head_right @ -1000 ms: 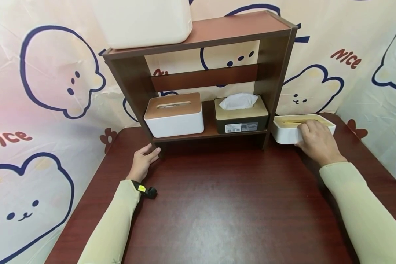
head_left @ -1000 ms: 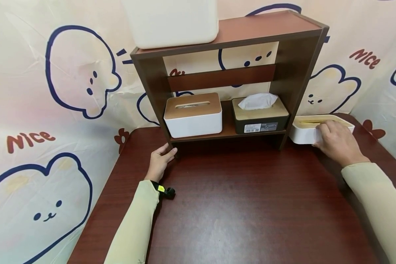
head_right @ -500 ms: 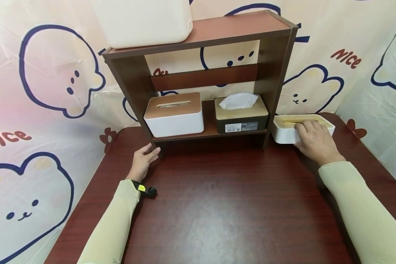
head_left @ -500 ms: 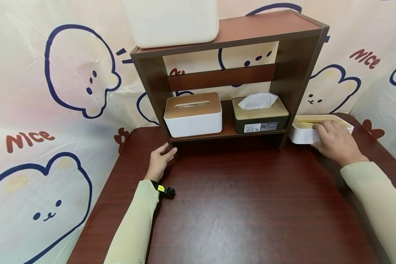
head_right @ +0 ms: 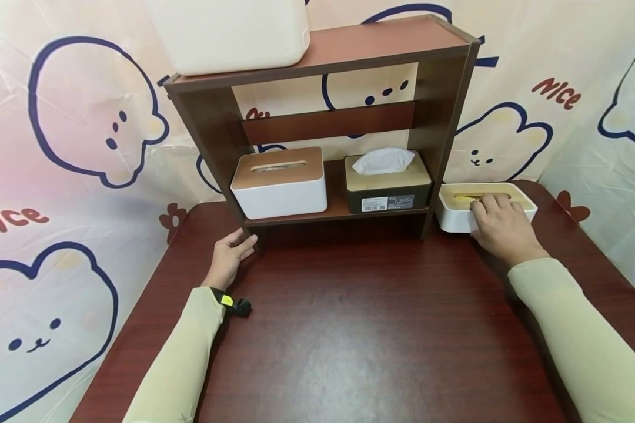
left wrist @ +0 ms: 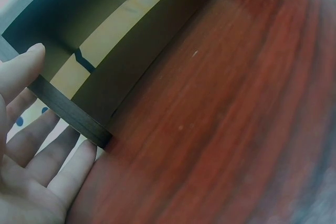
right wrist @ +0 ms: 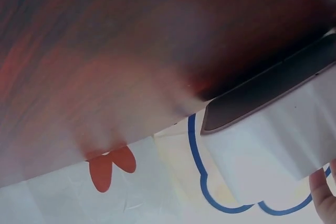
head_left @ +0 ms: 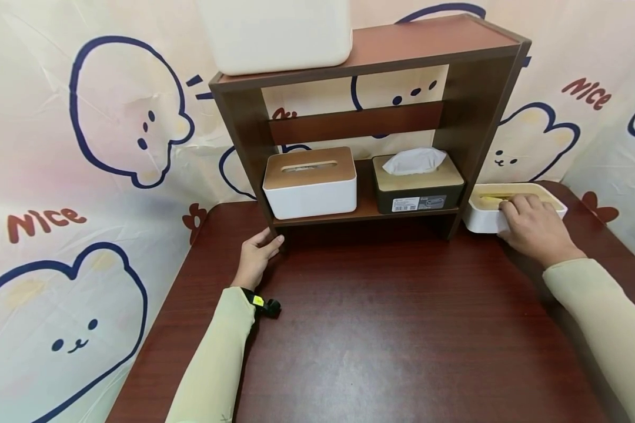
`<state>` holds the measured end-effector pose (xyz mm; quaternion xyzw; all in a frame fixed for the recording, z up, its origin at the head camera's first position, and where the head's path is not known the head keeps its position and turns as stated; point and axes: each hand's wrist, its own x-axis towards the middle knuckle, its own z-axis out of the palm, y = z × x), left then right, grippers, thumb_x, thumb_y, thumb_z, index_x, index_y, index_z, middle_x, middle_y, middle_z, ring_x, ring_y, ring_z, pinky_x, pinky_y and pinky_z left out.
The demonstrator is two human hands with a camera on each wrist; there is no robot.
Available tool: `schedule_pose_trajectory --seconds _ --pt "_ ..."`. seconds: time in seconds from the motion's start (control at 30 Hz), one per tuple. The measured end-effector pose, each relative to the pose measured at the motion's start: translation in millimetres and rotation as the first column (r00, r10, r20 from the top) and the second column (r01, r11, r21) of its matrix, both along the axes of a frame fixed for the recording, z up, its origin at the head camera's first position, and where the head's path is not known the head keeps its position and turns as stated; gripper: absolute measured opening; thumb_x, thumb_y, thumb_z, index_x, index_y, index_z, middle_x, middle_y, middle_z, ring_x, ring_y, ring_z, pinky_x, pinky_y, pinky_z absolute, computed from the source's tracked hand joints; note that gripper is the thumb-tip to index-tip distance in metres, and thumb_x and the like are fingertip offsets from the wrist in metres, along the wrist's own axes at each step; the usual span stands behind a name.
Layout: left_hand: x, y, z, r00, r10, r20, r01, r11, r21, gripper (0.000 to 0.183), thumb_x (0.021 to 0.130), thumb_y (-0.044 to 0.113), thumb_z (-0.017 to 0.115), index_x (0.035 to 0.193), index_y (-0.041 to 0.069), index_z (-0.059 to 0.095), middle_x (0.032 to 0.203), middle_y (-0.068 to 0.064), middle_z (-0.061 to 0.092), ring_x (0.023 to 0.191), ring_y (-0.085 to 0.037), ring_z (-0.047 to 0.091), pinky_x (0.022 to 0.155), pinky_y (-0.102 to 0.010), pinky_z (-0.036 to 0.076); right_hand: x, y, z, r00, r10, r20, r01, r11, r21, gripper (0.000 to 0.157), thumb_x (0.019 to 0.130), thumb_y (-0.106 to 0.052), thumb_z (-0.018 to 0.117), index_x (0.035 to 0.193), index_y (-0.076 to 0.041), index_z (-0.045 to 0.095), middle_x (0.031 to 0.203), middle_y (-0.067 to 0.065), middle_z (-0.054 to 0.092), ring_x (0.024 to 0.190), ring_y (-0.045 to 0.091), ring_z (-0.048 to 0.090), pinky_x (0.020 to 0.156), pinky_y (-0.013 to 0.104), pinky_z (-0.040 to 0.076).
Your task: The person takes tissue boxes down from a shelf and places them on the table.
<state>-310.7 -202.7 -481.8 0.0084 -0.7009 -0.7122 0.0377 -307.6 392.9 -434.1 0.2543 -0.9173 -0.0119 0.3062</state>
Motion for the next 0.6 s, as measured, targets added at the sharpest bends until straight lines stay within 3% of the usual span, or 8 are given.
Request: schedule_pose_trajectory --seconds 0.23,0.6 --pt "-0.4 -0.4 -1.4 1.000 0.012 -0.001 -0.012 1.000 -0.006 0.063 0.086 0.023 0.077 0.141 0.005 0.051 0.148 -0.010 0.042 0.120 -0.024 0.056 0.090 -0.033 0.051 -5.1 -3.9 -5.4 0.998 -0.009 -0.058 0.011 0.999 0.038 0.034 0.072 -0.010 0.063 0.098 0.007 0.049 0.092 0.025 0.048 0.087 0.050 0.048 0.058 0.062 0.041" --pt "0.0 0.1 -1.0 1.000 0.008 0.003 -0.007 1.000 -0.008 0.065 0.086 0.024 0.077 0.142 0.005 0.050 0.149 -0.011 0.040 0.119 -0.024 0.056 0.090 -0.032 0.051 -3.4 -4.0 -10.6 0.998 -0.028 -0.064 0.032 0.997 0.065 0.029 0.073 -0.010 0.061 0.092 0.006 0.046 0.086 0.024 0.047 0.078 0.049 0.047 0.052 0.057 0.039"
